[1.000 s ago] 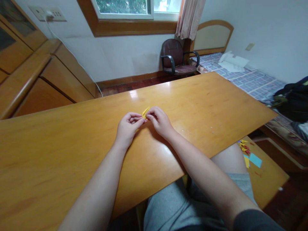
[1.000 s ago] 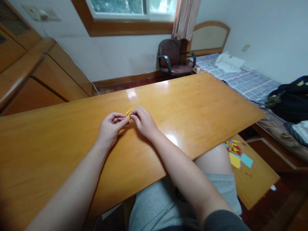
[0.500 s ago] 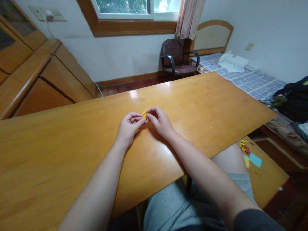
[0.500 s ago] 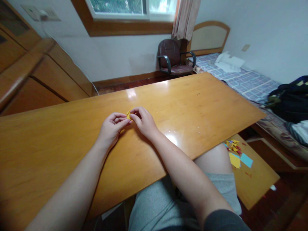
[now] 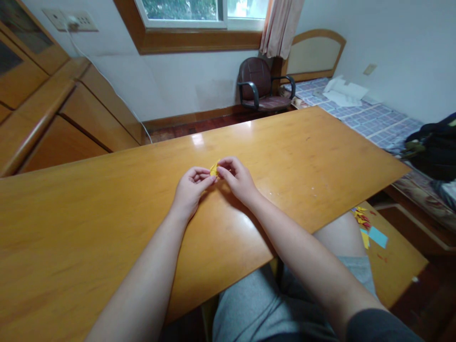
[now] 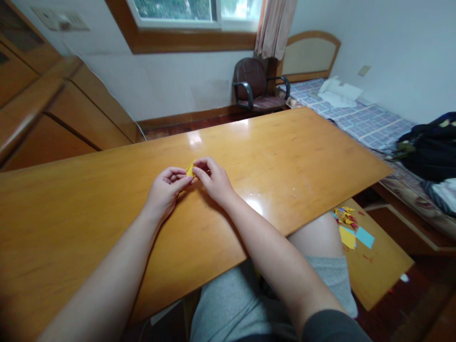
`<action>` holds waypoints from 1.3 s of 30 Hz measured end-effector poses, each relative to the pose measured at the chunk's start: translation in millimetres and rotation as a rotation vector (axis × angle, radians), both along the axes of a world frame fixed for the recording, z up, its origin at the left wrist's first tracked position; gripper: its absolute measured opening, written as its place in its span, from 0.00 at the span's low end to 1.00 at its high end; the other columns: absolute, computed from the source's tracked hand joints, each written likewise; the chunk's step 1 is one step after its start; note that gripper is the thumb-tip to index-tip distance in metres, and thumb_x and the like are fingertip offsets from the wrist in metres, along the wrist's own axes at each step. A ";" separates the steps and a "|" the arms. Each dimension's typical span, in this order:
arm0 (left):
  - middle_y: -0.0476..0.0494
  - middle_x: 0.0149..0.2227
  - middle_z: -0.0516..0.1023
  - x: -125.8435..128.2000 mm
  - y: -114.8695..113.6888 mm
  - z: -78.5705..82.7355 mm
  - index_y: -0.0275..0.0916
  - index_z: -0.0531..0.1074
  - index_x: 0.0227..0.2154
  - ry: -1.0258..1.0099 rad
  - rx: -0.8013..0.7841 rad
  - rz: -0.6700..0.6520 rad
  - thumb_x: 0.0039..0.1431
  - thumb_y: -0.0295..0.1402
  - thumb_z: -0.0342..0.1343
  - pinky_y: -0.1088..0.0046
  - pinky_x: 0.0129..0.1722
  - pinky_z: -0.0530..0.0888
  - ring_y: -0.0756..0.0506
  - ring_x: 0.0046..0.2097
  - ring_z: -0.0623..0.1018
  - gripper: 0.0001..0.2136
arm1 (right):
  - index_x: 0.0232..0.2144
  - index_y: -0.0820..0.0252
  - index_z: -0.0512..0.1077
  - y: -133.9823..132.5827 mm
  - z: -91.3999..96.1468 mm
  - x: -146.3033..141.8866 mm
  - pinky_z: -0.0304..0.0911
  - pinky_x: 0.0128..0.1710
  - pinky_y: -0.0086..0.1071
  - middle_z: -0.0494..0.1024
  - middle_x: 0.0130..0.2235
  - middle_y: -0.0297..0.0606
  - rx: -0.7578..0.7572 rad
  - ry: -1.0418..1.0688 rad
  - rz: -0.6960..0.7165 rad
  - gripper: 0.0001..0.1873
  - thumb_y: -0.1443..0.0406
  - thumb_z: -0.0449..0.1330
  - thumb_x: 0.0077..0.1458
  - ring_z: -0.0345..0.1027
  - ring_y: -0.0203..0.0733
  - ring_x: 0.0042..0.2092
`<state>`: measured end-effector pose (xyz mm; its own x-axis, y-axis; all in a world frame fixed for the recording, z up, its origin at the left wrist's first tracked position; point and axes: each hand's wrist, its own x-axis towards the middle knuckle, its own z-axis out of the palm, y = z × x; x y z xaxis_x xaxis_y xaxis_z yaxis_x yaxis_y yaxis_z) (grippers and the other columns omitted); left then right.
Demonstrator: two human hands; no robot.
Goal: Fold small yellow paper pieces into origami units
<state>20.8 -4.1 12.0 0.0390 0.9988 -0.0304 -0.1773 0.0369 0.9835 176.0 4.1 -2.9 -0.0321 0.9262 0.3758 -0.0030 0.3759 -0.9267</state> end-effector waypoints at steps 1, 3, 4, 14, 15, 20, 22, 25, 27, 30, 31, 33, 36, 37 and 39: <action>0.50 0.27 0.78 0.2 -0.3 1.0 0.37 0.73 0.31 -0.013 -0.010 0.005 0.37 0.34 0.73 0.77 0.32 0.72 0.51 0.30 0.77 0.18 | 0.41 0.56 0.69 0.2 -0.6 -0.1 0.67 0.39 0.33 0.75 0.37 0.33 -0.014 0.040 0.014 0.10 0.58 0.59 0.59 0.70 0.35 0.35; 0.51 0.27 0.78 0.4 -0.5 2.4 0.37 0.72 0.31 -0.045 -0.024 0.011 0.36 0.34 0.73 0.77 0.32 0.72 0.51 0.29 0.77 0.19 | 0.43 0.55 0.67 0.6 -1.5 -0.2 0.68 0.38 0.32 0.75 0.38 0.33 -0.046 0.112 0.049 0.12 0.58 0.59 0.60 0.71 0.35 0.35; 0.50 0.28 0.78 0.3 -0.5 2.7 0.37 0.72 0.31 -0.058 -0.030 0.012 0.36 0.34 0.73 0.77 0.32 0.72 0.51 0.29 0.77 0.19 | 0.44 0.54 0.66 0.8 -1.7 -0.3 0.68 0.39 0.32 0.75 0.37 0.33 -0.060 0.137 0.069 0.13 0.58 0.59 0.59 0.71 0.35 0.36; 0.50 0.27 0.78 -1.2 0.3 0.0 0.37 0.72 0.32 -0.009 -0.008 -0.012 0.38 0.36 0.73 0.75 0.35 0.73 0.49 0.31 0.78 0.19 | 0.43 0.55 0.63 3.3 1.7 -0.8 0.66 0.38 0.31 0.75 0.32 0.29 -0.163 0.167 0.108 0.22 0.60 0.67 0.49 0.71 0.35 0.35; 0.50 0.27 0.78 -1.3 0.6 -0.7 0.37 0.72 0.32 0.003 0.001 -0.014 0.39 0.36 0.73 0.74 0.36 0.73 0.50 0.31 0.78 0.19 | 0.43 0.55 0.63 3.5 1.7 -0.6 0.66 0.38 0.31 0.75 0.31 0.29 -0.170 0.175 0.105 0.22 0.59 0.67 0.48 0.71 0.35 0.34; 0.51 0.27 0.78 -2.7 2.6 -6.4 0.37 0.73 0.33 0.045 0.039 -0.035 0.40 0.36 0.72 0.75 0.37 0.72 0.50 0.32 0.78 0.18 | 0.41 0.56 0.62 4.4 0.4 -0.4 0.64 0.36 0.30 0.73 0.29 0.27 -0.181 0.205 0.085 0.22 0.58 0.67 0.48 0.69 0.34 0.31; 0.51 0.27 0.78 -3.1 3.2 -7.9 0.37 0.73 0.33 0.051 0.046 -0.041 0.41 0.35 0.72 0.76 0.36 0.72 0.50 0.31 0.78 0.17 | 0.40 0.56 0.62 4.4 0.1 -0.9 0.64 0.35 0.30 0.73 0.29 0.26 -0.177 0.208 0.077 0.22 0.58 0.67 0.48 0.69 0.33 0.31; 0.51 0.27 0.77 -3.1 3.3 -7.7 0.37 0.73 0.33 0.052 0.045 -0.043 0.41 0.35 0.72 0.76 0.35 0.72 0.51 0.31 0.77 0.17 | 0.40 0.56 0.62 3.7 0.2 -1.9 0.63 0.35 0.30 0.73 0.28 0.26 -0.171 0.220 0.063 0.21 0.59 0.67 0.48 0.68 0.33 0.30; 0.51 0.26 0.77 -2.7 3.0 -6.9 0.38 0.73 0.32 0.052 0.041 -0.043 0.41 0.35 0.72 0.76 0.35 0.72 0.50 0.30 0.77 0.17 | 0.40 0.56 0.62 3.0 0.7 -2.5 0.63 0.35 0.30 0.73 0.28 0.26 -0.174 0.229 0.061 0.21 0.60 0.67 0.47 0.68 0.33 0.30; 0.51 0.26 0.76 -1.9 2.4 -6.0 0.38 0.72 0.32 0.063 0.038 -0.039 0.40 0.36 0.72 0.75 0.35 0.72 0.50 0.30 0.77 0.17 | 0.41 0.56 0.63 2.3 1.0 -3.1 0.63 0.36 0.30 0.73 0.29 0.27 -0.178 0.220 0.069 0.21 0.60 0.67 0.48 0.69 0.34 0.31; 0.51 0.26 0.76 -1.6 2.2 -5.9 0.38 0.73 0.31 0.067 0.038 -0.039 0.40 0.37 0.71 0.75 0.35 0.72 0.49 0.30 0.77 0.17 | 0.41 0.56 0.63 2.1 0.8 -3.2 0.64 0.37 0.31 0.74 0.30 0.27 -0.180 0.210 0.074 0.21 0.60 0.67 0.48 0.69 0.34 0.32; 0.51 0.27 0.76 -1.4 2.2 -6.2 0.38 0.73 0.31 0.073 0.041 -0.036 0.41 0.37 0.71 0.75 0.35 0.72 0.50 0.30 0.77 0.16 | 0.41 0.56 0.63 1.8 0.0 -3.1 0.65 0.38 0.31 0.74 0.31 0.28 -0.169 0.184 0.078 0.20 0.60 0.66 0.49 0.70 0.35 0.34; 0.51 0.27 0.76 -3.0 3.3 -7.9 0.38 0.74 0.31 0.086 0.054 -0.008 0.42 0.36 0.70 0.76 0.34 0.71 0.50 0.30 0.76 0.14 | 0.42 0.55 0.65 0.7 -0.8 -1.4 0.66 0.40 0.31 0.75 0.36 0.31 -0.105 0.125 0.062 0.18 0.61 0.65 0.51 0.71 0.35 0.37; 0.50 0.27 0.77 -4.1 4.0 -8.8 0.38 0.75 0.31 0.100 0.060 0.007 0.42 0.36 0.70 0.76 0.34 0.71 0.50 0.30 0.76 0.14 | 0.42 0.55 0.66 0.2 -0.5 -0.2 0.66 0.40 0.31 0.76 0.37 0.32 -0.081 0.089 0.052 0.16 0.61 0.64 0.52 0.71 0.35 0.38; 0.50 0.29 0.77 -6.6 5.2 -10.4 0.38 0.75 0.31 0.149 0.081 0.031 0.43 0.36 0.69 0.75 0.33 0.70 0.50 0.30 0.75 0.13 | 0.43 0.55 0.68 -1.0 1.2 2.7 0.66 0.39 0.31 0.76 0.40 0.34 -0.038 -0.016 0.034 0.12 0.62 0.62 0.55 0.71 0.36 0.38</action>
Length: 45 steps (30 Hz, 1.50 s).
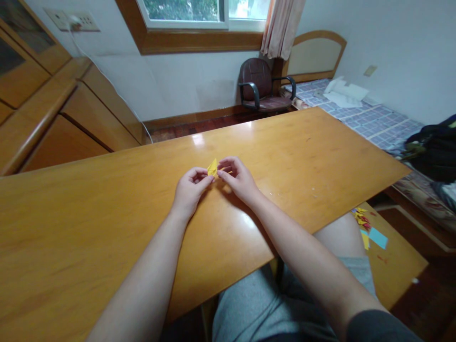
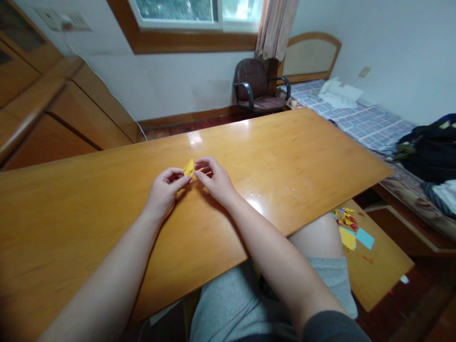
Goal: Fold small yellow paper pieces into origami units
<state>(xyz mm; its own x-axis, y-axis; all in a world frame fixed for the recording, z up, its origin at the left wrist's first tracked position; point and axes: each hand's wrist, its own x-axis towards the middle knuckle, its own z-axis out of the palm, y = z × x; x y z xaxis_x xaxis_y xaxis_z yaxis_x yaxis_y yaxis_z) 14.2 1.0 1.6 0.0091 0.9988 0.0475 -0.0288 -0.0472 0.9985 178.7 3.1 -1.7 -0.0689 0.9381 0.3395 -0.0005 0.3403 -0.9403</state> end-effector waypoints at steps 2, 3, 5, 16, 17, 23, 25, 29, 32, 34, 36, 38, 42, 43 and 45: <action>0.49 0.30 0.78 -2.1 0.5 -0.6 0.39 0.76 0.31 0.071 0.038 0.008 0.44 0.37 0.68 0.75 0.34 0.70 0.49 0.31 0.75 0.11 | 0.38 0.56 0.71 -1.0 2.5 3.1 0.66 0.38 0.31 0.77 0.40 0.35 0.056 -0.144 -0.014 0.06 0.64 0.60 0.57 0.70 0.36 0.38; 0.49 0.30 0.78 -2.6 0.3 -0.3 0.39 0.77 0.30 0.108 0.060 0.011 0.45 0.36 0.68 0.75 0.35 0.70 0.49 0.32 0.75 0.11 | 0.37 0.56 0.72 -1.3 3.6 4.5 0.66 0.39 0.32 0.77 0.40 0.35 0.091 -0.197 -0.014 0.04 0.64 0.60 0.57 0.70 0.37 0.38; 0.48 0.31 0.79 -2.7 -0.8 1.5 0.39 0.77 0.30 0.170 0.095 0.012 0.45 0.36 0.68 0.74 0.37 0.71 0.48 0.33 0.76 0.10 | 0.35 0.56 0.74 -1.5 5.2 6.4 0.65 0.39 0.32 0.77 0.38 0.36 0.148 -0.277 -0.018 0.03 0.65 0.60 0.58 0.70 0.37 0.38; 0.47 0.30 0.81 -0.9 -3.6 6.4 0.40 0.80 0.29 0.262 0.105 0.014 0.47 0.37 0.67 0.73 0.37 0.70 0.47 0.33 0.77 0.08 | 0.34 0.56 0.74 2.3 3.5 11.3 0.65 0.42 0.34 0.76 0.36 0.37 0.276 -0.389 -0.010 0.04 0.65 0.60 0.60 0.70 0.40 0.40; 0.47 0.30 0.81 -0.9 -3.9 6.6 0.40 0.80 0.28 0.277 0.118 0.016 0.46 0.37 0.67 0.73 0.37 0.70 0.47 0.33 0.76 0.08 | 0.34 0.56 0.74 2.7 3.2 12.4 0.65 0.43 0.34 0.76 0.36 0.37 0.288 -0.399 0.005 0.04 0.65 0.59 0.61 0.69 0.40 0.40; 0.48 0.29 0.80 -1.2 -7.4 11.9 0.41 0.79 0.27 0.405 0.256 0.017 0.50 0.35 0.65 0.73 0.36 0.69 0.47 0.32 0.75 0.04 | 0.35 0.56 0.73 3.7 2.1 12.7 0.64 0.43 0.33 0.73 0.37 0.38 0.323 -0.456 0.017 0.07 0.66 0.55 0.63 0.68 0.40 0.40; 0.48 0.29 0.79 -1.1 -7.8 12.4 0.41 0.79 0.27 0.426 0.275 0.019 0.51 0.35 0.64 0.73 0.36 0.69 0.47 0.32 0.75 0.04 | 0.34 0.57 0.72 3.3 2.8 10.9 0.64 0.43 0.34 0.73 0.37 0.38 0.326 -0.444 0.005 0.07 0.67 0.55 0.63 0.68 0.40 0.41; 0.48 0.29 0.79 -0.7 -6.9 9.8 0.41 0.78 0.27 0.396 0.259 0.023 0.51 0.36 0.64 0.73 0.36 0.70 0.47 0.32 0.75 0.05 | 0.32 0.57 0.71 1.6 5.2 7.5 0.64 0.44 0.35 0.73 0.35 0.37 0.267 -0.371 -0.015 0.04 0.67 0.57 0.60 0.67 0.40 0.40; 0.48 0.29 0.79 -0.3 -5.6 7.0 0.40 0.78 0.28 0.324 0.184 0.003 0.50 0.38 0.65 0.74 0.36 0.70 0.47 0.32 0.76 0.07 | 0.31 0.58 0.70 0.0 5.4 5.3 0.64 0.44 0.35 0.73 0.34 0.35 0.160 -0.274 -0.018 0.03 0.66 0.59 0.58 0.68 0.39 0.40; 0.48 0.28 0.79 0.1 -5.0 6.1 0.39 0.78 0.27 0.260 0.125 -0.018 0.50 0.39 0.65 0.74 0.35 0.70 0.47 0.32 0.76 0.09 | 0.33 0.58 0.69 -0.6 4.0 3.7 0.64 0.44 0.34 0.74 0.35 0.34 0.069 -0.163 -0.002 0.03 0.65 0.61 0.56 0.69 0.38 0.39; 0.47 0.28 0.80 0.5 -4.7 6.0 0.39 0.78 0.27 0.198 0.083 -0.037 0.49 0.41 0.66 0.74 0.35 0.70 0.47 0.31 0.76 0.10 | 0.35 0.58 0.68 -0.4 1.9 1.8 0.65 0.43 0.33 0.74 0.35 0.33 -0.011 -0.051 0.028 0.07 0.63 0.63 0.55 0.70 0.37 0.38; 0.47 0.27 0.80 0.9 -4.6 6.4 0.38 0.77 0.27 0.160 0.059 -0.055 0.50 0.42 0.66 0.74 0.35 0.70 0.48 0.31 0.76 0.11 | 0.36 0.58 0.67 0.3 -0.2 0.1 0.65 0.42 0.32 0.74 0.36 0.32 -0.058 0.025 0.055 0.11 0.61 0.64 0.53 0.70 0.36 0.39; 0.47 0.27 0.79 1.4 -4.5 6.9 0.37 0.77 0.27 0.155 0.042 -0.077 0.50 0.41 0.65 0.75 0.34 0.70 0.49 0.30 0.76 0.11 | 0.35 0.58 0.66 2.1 -2.0 -2.6 0.64 0.42 0.31 0.72 0.35 0.31 -0.092 0.115 0.059 0.14 0.61 0.66 0.50 0.68 0.35 0.38; 0.47 0.27 0.79 1.5 -4.5 7.0 0.37 0.76 0.27 0.151 0.036 -0.081 0.50 0.41 0.65 0.75 0.34 0.70 0.49 0.30 0.76 0.11 | 0.35 0.58 0.66 2.2 -2.0 -3.1 0.64 0.41 0.31 0.72 0.34 0.30 -0.096 0.131 0.052 0.14 0.61 0.66 0.50 0.68 0.34 0.37; 0.47 0.27 0.79 1.6 -4.8 7.5 0.37 0.76 0.27 0.130 0.019 -0.087 0.50 0.41 0.65 0.75 0.35 0.71 0.49 0.30 0.76 0.11 | 0.35 0.57 0.65 2.2 -1.4 -4.0 0.63 0.39 0.30 0.71 0.34 0.29 -0.101 0.156 0.040 0.14 0.62 0.67 0.49 0.67 0.34 0.36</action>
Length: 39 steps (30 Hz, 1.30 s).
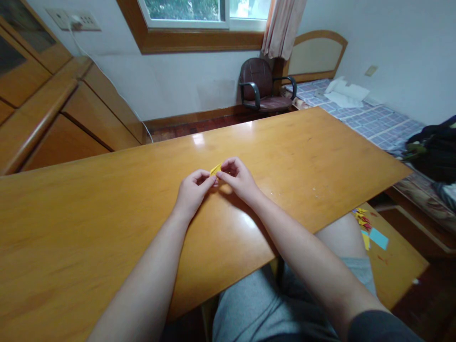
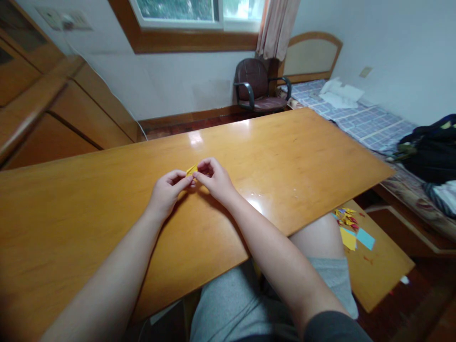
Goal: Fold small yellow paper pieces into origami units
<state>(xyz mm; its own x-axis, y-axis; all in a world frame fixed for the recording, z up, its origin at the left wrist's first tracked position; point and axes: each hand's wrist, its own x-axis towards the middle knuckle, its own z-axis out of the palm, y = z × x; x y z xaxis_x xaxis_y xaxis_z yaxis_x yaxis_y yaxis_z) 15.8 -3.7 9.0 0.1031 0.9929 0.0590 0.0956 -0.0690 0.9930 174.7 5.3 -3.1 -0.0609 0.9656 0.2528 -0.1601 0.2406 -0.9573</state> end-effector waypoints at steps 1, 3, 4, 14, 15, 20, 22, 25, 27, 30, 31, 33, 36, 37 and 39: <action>0.47 0.27 0.79 0.0 -0.2 0.4 0.37 0.76 0.26 -0.015 -0.011 -0.001 0.49 0.41 0.66 0.75 0.34 0.72 0.49 0.30 0.76 0.11 | 0.35 0.57 0.65 -0.2 0.4 -0.4 0.62 0.39 0.30 0.71 0.33 0.29 -0.003 0.009 -0.004 0.15 0.62 0.67 0.49 0.66 0.33 0.36; 0.47 0.27 0.79 0.0 -0.8 1.3 0.37 0.76 0.26 -0.040 -0.031 -0.007 0.49 0.40 0.66 0.75 0.34 0.72 0.49 0.30 0.77 0.11 | 0.35 0.57 0.65 -0.7 1.1 -0.9 0.62 0.38 0.29 0.70 0.33 0.28 -0.006 0.036 -0.007 0.16 0.62 0.67 0.48 0.66 0.33 0.35; 0.47 0.27 0.79 -0.1 -1.1 1.7 0.37 0.76 0.26 -0.048 -0.039 -0.011 0.49 0.40 0.66 0.74 0.33 0.73 0.49 0.29 0.76 0.11 | 0.35 0.56 0.64 -0.9 1.4 -1.1 0.62 0.37 0.29 0.70 0.32 0.28 -0.010 0.052 -0.005 0.16 0.61 0.68 0.48 0.66 0.33 0.34; 0.47 0.25 0.79 -3.1 -0.5 -0.3 0.36 0.75 0.25 -0.074 -0.069 -0.050 0.50 0.38 0.65 0.74 0.31 0.73 0.50 0.27 0.76 0.10 | 0.37 0.54 0.60 0.0 0.4 0.8 0.67 0.36 0.32 0.72 0.30 0.26 -0.059 0.151 0.014 0.21 0.59 0.68 0.48 0.70 0.34 0.31; 0.47 0.26 0.79 -3.5 -0.3 -0.7 0.36 0.75 0.25 -0.077 -0.071 -0.056 0.51 0.38 0.64 0.74 0.31 0.73 0.50 0.27 0.76 0.10 | 0.37 0.54 0.60 0.0 0.8 1.0 0.67 0.36 0.32 0.73 0.30 0.26 -0.065 0.156 0.010 0.21 0.58 0.68 0.48 0.70 0.34 0.31; 0.47 0.26 0.79 -4.2 0.1 -0.7 0.36 0.75 0.26 -0.113 -0.084 -0.065 0.51 0.37 0.64 0.74 0.31 0.73 0.50 0.28 0.76 0.09 | 0.39 0.54 0.61 -0.1 3.6 1.2 0.68 0.37 0.33 0.75 0.29 0.27 -0.071 0.167 0.031 0.22 0.58 0.68 0.48 0.71 0.35 0.31; 0.47 0.26 0.79 -3.4 -0.3 0.8 0.37 0.75 0.25 -0.135 -0.093 -0.053 0.51 0.37 0.64 0.75 0.31 0.73 0.50 0.27 0.76 0.09 | 0.41 0.54 0.62 0.0 4.2 0.7 0.68 0.38 0.32 0.75 0.29 0.27 -0.075 0.169 0.045 0.23 0.59 0.69 0.48 0.71 0.35 0.32; 0.47 0.26 0.79 -2.1 -1.3 3.7 0.36 0.76 0.25 -0.137 -0.100 -0.062 0.51 0.37 0.65 0.75 0.30 0.73 0.51 0.27 0.75 0.09 | 0.41 0.55 0.62 -0.2 4.8 0.3 0.67 0.38 0.32 0.76 0.29 0.27 -0.095 0.166 0.062 0.24 0.60 0.70 0.45 0.70 0.34 0.32; 0.46 0.26 0.79 -1.7 -1.8 4.7 0.36 0.76 0.26 -0.128 -0.103 -0.068 0.50 0.38 0.65 0.75 0.31 0.74 0.50 0.28 0.76 0.10 | 0.41 0.55 0.63 -0.7 5.5 0.6 0.67 0.38 0.31 0.75 0.28 0.26 -0.108 0.153 0.062 0.24 0.61 0.70 0.45 0.70 0.34 0.31; 0.46 0.27 0.80 -2.2 -2.1 4.2 0.36 0.76 0.27 -0.155 -0.125 -0.072 0.49 0.39 0.65 0.73 0.32 0.75 0.49 0.29 0.77 0.11 | 0.41 0.55 0.63 -1.5 6.8 1.8 0.66 0.38 0.31 0.75 0.28 0.26 -0.113 0.146 0.044 0.23 0.61 0.69 0.46 0.70 0.34 0.31; 0.45 0.27 0.80 -2.6 -2.0 3.6 0.36 0.76 0.27 -0.168 -0.134 -0.072 0.49 0.40 0.65 0.73 0.32 0.75 0.48 0.29 0.78 0.11 | 0.40 0.55 0.63 -1.6 7.1 2.2 0.65 0.38 0.31 0.75 0.27 0.26 -0.111 0.148 0.037 0.23 0.61 0.69 0.46 0.70 0.34 0.31; 0.46 0.26 0.80 -3.4 -1.6 2.2 0.37 0.75 0.27 -0.186 -0.146 -0.067 0.49 0.40 0.64 0.73 0.31 0.75 0.48 0.29 0.78 0.11 | 0.40 0.55 0.62 -1.6 7.5 2.8 0.65 0.37 0.31 0.75 0.27 0.25 -0.109 0.152 0.029 0.23 0.60 0.69 0.46 0.69 0.34 0.31; 0.46 0.25 0.79 -4.4 -1.0 0.9 0.37 0.74 0.26 -0.181 -0.149 -0.063 0.50 0.40 0.63 0.73 0.31 0.74 0.47 0.28 0.78 0.11 | 0.40 0.55 0.62 -1.6 7.8 3.2 0.65 0.38 0.32 0.74 0.27 0.25 -0.117 0.151 0.026 0.23 0.60 0.69 0.45 0.69 0.34 0.31; 0.46 0.25 0.79 -4.5 -1.0 0.9 0.37 0.75 0.27 -0.176 -0.146 -0.066 0.50 0.40 0.63 0.73 0.31 0.74 0.47 0.28 0.78 0.11 | 0.40 0.55 0.62 -1.7 8.0 3.2 0.65 0.38 0.32 0.74 0.26 0.25 -0.120 0.148 0.026 0.23 0.60 0.69 0.45 0.69 0.34 0.30; 0.46 0.26 0.80 -4.6 -1.4 1.5 0.37 0.75 0.27 -0.163 -0.137 -0.075 0.51 0.41 0.64 0.73 0.32 0.75 0.47 0.29 0.78 0.11 | 0.40 0.55 0.62 -1.9 8.3 3.3 0.65 0.38 0.32 0.74 0.26 0.24 -0.123 0.141 0.027 0.23 0.60 0.69 0.45 0.69 0.34 0.30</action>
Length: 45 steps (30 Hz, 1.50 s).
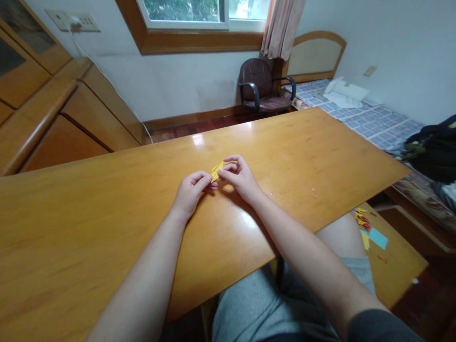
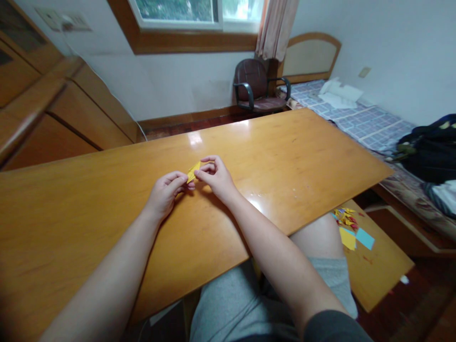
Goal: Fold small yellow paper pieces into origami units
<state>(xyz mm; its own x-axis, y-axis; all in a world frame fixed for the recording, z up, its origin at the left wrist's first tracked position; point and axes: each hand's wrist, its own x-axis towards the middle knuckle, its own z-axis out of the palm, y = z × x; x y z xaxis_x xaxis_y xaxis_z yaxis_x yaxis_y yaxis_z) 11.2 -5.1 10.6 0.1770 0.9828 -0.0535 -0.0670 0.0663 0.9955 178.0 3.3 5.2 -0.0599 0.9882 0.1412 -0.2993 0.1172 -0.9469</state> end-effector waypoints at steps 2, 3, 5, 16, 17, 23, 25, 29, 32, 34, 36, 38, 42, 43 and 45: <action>0.46 0.27 0.80 0.2 -0.5 1.4 0.36 0.75 0.27 0.017 0.016 -0.008 0.50 0.41 0.65 0.72 0.32 0.75 0.48 0.29 0.78 0.12 | 0.40 0.55 0.62 0.0 0.2 0.0 0.65 0.38 0.32 0.74 0.26 0.24 0.005 -0.006 0.001 0.24 0.60 0.69 0.45 0.69 0.34 0.30; 0.46 0.27 0.80 0.3 -0.8 2.3 0.36 0.75 0.26 0.029 0.025 -0.011 0.50 0.41 0.65 0.72 0.33 0.75 0.48 0.29 0.78 0.12 | 0.40 0.55 0.62 0.1 0.3 -0.1 0.64 0.38 0.31 0.74 0.26 0.24 0.008 -0.008 0.003 0.24 0.60 0.69 0.45 0.69 0.34 0.30; 0.46 0.26 0.79 0.6 -1.2 3.8 0.36 0.76 0.26 0.055 0.039 -0.014 0.49 0.41 0.66 0.72 0.33 0.75 0.48 0.29 0.78 0.12 | 0.40 0.55 0.62 0.3 0.4 -0.2 0.64 0.37 0.31 0.74 0.26 0.24 0.011 -0.007 0.002 0.24 0.60 0.69 0.45 0.69 0.33 0.30; 0.46 0.25 0.79 0.7 -0.9 4.4 0.36 0.75 0.24 0.101 0.041 -0.014 0.49 0.40 0.66 0.74 0.30 0.72 0.49 0.26 0.76 0.11 | 0.38 0.55 0.62 -0.9 1.1 -0.4 0.66 0.36 0.32 0.74 0.25 0.24 0.007 0.053 -0.035 0.21 0.62 0.68 0.45 0.69 0.33 0.29; 0.46 0.25 0.79 0.9 -1.0 4.6 0.36 0.75 0.24 0.097 0.037 -0.016 0.49 0.39 0.66 0.73 0.30 0.73 0.49 0.26 0.76 0.11 | 0.38 0.55 0.62 -1.0 0.9 -0.4 0.66 0.36 0.31 0.74 0.25 0.24 0.011 0.058 -0.038 0.21 0.62 0.68 0.46 0.69 0.33 0.29; 0.46 0.24 0.79 0.9 -1.7 6.1 0.36 0.75 0.25 0.071 0.014 -0.030 0.49 0.38 0.65 0.73 0.31 0.73 0.49 0.26 0.76 0.10 | 0.37 0.55 0.62 -0.7 0.1 -0.1 0.66 0.36 0.31 0.74 0.25 0.25 0.020 0.062 -0.049 0.21 0.62 0.68 0.45 0.69 0.33 0.29; 0.46 0.24 0.78 0.6 -1.7 6.2 0.36 0.74 0.24 0.073 0.018 -0.029 0.49 0.38 0.65 0.74 0.30 0.73 0.50 0.26 0.76 0.10 | 0.37 0.55 0.61 -0.2 -0.4 0.1 0.65 0.36 0.31 0.73 0.25 0.25 0.022 0.056 -0.050 0.20 0.62 0.68 0.46 0.69 0.34 0.29; 0.47 0.24 0.78 0.4 -1.5 5.9 0.36 0.74 0.24 0.076 0.023 -0.023 0.49 0.37 0.64 0.74 0.30 0.72 0.50 0.26 0.75 0.10 | 0.37 0.54 0.61 0.9 -1.2 0.2 0.65 0.36 0.32 0.73 0.25 0.24 0.019 0.043 -0.064 0.21 0.62 0.68 0.46 0.68 0.34 0.28; 0.47 0.24 0.77 0.3 -1.7 5.7 0.36 0.73 0.24 0.075 0.024 -0.028 0.49 0.37 0.64 0.74 0.29 0.72 0.50 0.25 0.75 0.09 | 0.37 0.55 0.61 1.0 -1.7 -0.1 0.65 0.36 0.32 0.73 0.25 0.23 0.019 0.047 -0.070 0.21 0.62 0.68 0.45 0.68 0.33 0.28; 0.47 0.24 0.77 0.7 -2.0 6.2 0.36 0.73 0.24 0.073 0.026 -0.031 0.49 0.37 0.64 0.74 0.29 0.72 0.50 0.25 0.75 0.09 | 0.37 0.54 0.61 0.7 -1.9 -0.2 0.65 0.36 0.32 0.74 0.25 0.23 0.019 0.050 -0.072 0.21 0.62 0.68 0.45 0.68 0.33 0.28; 0.47 0.23 0.77 1.4 -2.5 7.3 0.36 0.73 0.24 0.074 0.026 -0.030 0.49 0.37 0.64 0.74 0.29 0.72 0.50 0.25 0.75 0.09 | 0.37 0.54 0.61 0.6 -2.1 -0.1 0.65 0.36 0.32 0.74 0.25 0.23 0.015 0.046 -0.074 0.21 0.61 0.68 0.45 0.68 0.33 0.28; 0.48 0.23 0.77 2.4 -3.0 8.5 0.37 0.73 0.24 0.078 0.026 -0.023 0.49 0.38 0.65 0.74 0.28 0.72 0.50 0.25 0.75 0.10 | 0.37 0.54 0.61 0.5 -2.1 -0.1 0.66 0.36 0.32 0.74 0.26 0.24 0.011 0.044 -0.077 0.21 0.61 0.68 0.45 0.68 0.33 0.28; 0.48 0.23 0.76 3.7 -3.3 9.0 0.36 0.73 0.24 0.078 0.034 -0.003 0.48 0.39 0.65 0.75 0.28 0.71 0.51 0.24 0.74 0.11 | 0.37 0.55 0.61 -0.2 -0.3 0.0 0.65 0.37 0.32 0.74 0.26 0.24 0.007 0.050 -0.084 0.21 0.61 0.68 0.45 0.69 0.33 0.29; 0.48 0.23 0.76 3.8 -3.2 8.6 0.36 0.73 0.24 0.077 0.040 0.001 0.48 0.39 0.66 0.75 0.28 0.71 0.51 0.24 0.74 0.11 | 0.37 0.55 0.61 -0.5 0.3 -0.1 0.66 0.37 0.32 0.74 0.26 0.24 0.006 0.052 -0.087 0.21 0.61 0.68 0.45 0.69 0.33 0.29; 0.49 0.23 0.76 3.6 -2.9 7.8 0.36 0.73 0.25 0.079 0.052 0.006 0.48 0.38 0.66 0.75 0.29 0.71 0.51 0.25 0.74 0.11 | 0.37 0.55 0.61 -1.1 1.6 -0.2 0.66 0.37 0.32 0.74 0.26 0.24 0.006 0.059 -0.096 0.21 0.60 0.68 0.45 0.69 0.33 0.29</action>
<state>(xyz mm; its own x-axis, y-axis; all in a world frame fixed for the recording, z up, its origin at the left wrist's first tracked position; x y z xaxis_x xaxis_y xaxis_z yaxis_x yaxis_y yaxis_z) 14.9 -8.0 18.4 0.1688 0.9855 -0.0156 0.0114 0.0139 0.9998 177.8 2.2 6.8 0.0433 0.9881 0.1478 -0.3416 0.1537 -0.9272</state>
